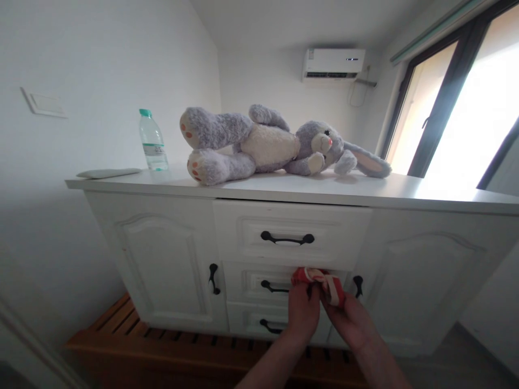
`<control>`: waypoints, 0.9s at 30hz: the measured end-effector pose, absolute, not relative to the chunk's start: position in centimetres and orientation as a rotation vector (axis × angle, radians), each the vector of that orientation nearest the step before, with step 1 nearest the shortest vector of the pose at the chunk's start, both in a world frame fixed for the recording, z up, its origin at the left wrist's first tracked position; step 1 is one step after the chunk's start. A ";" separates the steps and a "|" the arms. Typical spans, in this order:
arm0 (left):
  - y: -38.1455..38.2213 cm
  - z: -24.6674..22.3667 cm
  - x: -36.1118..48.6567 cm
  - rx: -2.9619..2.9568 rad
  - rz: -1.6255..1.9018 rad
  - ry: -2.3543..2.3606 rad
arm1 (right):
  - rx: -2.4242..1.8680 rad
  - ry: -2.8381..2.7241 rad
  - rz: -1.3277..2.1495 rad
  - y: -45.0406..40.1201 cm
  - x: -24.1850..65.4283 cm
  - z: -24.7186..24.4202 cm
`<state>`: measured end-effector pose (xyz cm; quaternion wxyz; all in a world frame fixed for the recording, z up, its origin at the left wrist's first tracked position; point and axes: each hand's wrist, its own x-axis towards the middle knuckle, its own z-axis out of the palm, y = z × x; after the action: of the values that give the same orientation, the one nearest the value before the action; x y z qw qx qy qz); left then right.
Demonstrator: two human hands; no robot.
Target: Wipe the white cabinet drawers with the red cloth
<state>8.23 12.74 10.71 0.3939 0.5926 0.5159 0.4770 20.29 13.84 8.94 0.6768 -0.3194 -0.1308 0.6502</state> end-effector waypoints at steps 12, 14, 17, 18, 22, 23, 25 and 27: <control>11.6 4.5 8.2 1.417 1.108 1.325 | -0.832 -0.275 1.454 11.7 18.3 5.6; 11.7 3.3 7.3 1.412 1.123 1.335 | -0.816 -0.344 1.490 11.4 17.1 5.4; 11.6 2.0 4.9 1.396 1.181 1.373 | -0.795 -0.475 1.551 11.1 14.4 5.7; 11.6 1.7 3.8 1.380 1.193 1.401 | -0.782 -0.519 1.568 11.1 13.2 5.8; 11.5 1.2 -1.1 1.304 1.226 1.536 | -0.676 -0.593 1.685 11.8 8.0 5.5; 11.5 1.3 -2.3 1.289 1.230 1.577 | -0.639 -0.585 1.715 12.0 6.6 5.4; 11.6 1.9 -4.6 1.279 1.216 1.662 | -0.580 -0.561 1.755 12.3 4.1 5.5; 11.7 2.8 -6.2 1.298 1.204 1.732 | -0.548 -0.516 1.772 12.6 2.3 5.9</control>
<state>-6.24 11.68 2.79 0.3265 0.4953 0.6610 0.4595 2.26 12.61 5.89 0.5713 -0.2336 -0.2201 0.7554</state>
